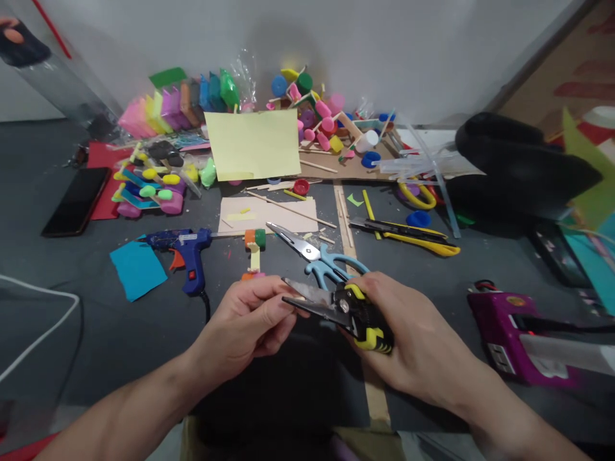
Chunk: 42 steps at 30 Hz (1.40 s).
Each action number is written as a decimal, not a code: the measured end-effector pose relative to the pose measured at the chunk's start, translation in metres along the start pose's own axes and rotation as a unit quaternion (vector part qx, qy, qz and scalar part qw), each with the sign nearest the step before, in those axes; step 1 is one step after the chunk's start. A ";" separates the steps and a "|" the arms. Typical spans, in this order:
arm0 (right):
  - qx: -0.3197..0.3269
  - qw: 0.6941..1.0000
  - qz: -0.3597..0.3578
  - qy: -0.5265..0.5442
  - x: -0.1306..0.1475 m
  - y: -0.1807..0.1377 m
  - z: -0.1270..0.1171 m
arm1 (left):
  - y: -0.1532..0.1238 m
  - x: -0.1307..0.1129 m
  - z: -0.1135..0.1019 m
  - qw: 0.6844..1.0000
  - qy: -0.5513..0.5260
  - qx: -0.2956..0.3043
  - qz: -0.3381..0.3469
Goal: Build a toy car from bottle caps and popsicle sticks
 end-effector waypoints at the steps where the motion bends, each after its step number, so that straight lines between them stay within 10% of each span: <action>1: 0.005 1.000 0.001 -0.001 0.000 0.000 0.000 | 0.000 0.000 0.000 1.000 0.001 0.003 -0.001; 42: 0.017 1.000 0.009 -0.001 -0.002 -0.001 -0.003 | 0.000 0.000 0.001 1.000 0.014 0.009 -0.020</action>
Point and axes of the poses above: each hand's wrist, its own y-axis towards the middle knuckle, its own z-axis out of the palm, x = y × z, the point moved 7 cm from there along y, towards the middle knuckle, and after that the axes turned 4 degrees about -x, right-handed, at the moved point
